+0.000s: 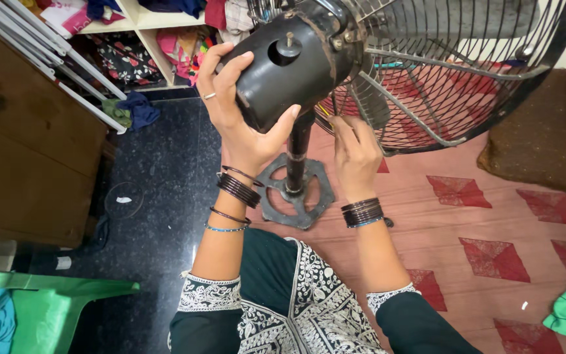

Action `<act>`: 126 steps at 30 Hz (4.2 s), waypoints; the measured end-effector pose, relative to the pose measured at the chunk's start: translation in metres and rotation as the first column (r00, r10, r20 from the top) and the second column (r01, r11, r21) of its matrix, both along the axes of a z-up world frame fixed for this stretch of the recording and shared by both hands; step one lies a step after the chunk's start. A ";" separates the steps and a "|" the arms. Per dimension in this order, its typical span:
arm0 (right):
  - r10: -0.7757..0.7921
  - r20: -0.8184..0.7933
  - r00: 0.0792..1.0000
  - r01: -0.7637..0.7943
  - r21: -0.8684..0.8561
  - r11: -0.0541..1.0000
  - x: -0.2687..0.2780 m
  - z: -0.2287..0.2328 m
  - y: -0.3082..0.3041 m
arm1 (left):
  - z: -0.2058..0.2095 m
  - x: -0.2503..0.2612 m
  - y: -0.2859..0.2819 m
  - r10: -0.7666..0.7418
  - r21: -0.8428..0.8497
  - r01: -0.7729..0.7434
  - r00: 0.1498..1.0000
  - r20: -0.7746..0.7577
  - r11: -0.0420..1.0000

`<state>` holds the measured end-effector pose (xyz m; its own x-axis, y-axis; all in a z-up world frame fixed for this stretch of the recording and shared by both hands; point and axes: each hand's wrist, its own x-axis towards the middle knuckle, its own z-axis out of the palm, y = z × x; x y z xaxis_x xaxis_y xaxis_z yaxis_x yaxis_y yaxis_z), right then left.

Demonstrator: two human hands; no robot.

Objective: The person removes the rear motor housing of a standing electric fan using a screwdriver. They unscrew fasteners, detach the housing, and set it aside, leaving the fan partially disassembled.

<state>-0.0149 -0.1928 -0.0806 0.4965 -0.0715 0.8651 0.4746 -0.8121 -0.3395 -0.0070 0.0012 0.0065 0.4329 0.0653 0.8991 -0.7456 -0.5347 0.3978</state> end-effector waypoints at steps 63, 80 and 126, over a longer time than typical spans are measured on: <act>0.134 -0.164 0.977 -0.093 0.237 0.967 0.034 -0.160 0.000 | -0.006 0.008 0.012 -0.014 -0.041 0.013 1.000 -0.026 0.999; 0.808 -0.249 0.534 -0.521 0.655 0.547 0.150 -0.241 -0.003 | -0.002 0.010 -0.004 -0.031 -0.005 0.031 1.000 -0.004 1.000; 0.096 -0.214 0.972 0.115 0.792 0.599 0.054 -0.129 0.148 | 0.015 0.031 0.068 -0.424 -0.060 0.420 0.900 -0.098 0.906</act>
<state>0.0387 -0.0443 -0.2100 0.6514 -0.6827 0.3311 0.2983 -0.1708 -0.9391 0.0240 0.0693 0.0215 0.5200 -0.1131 0.8466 -0.8502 -0.1634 0.5004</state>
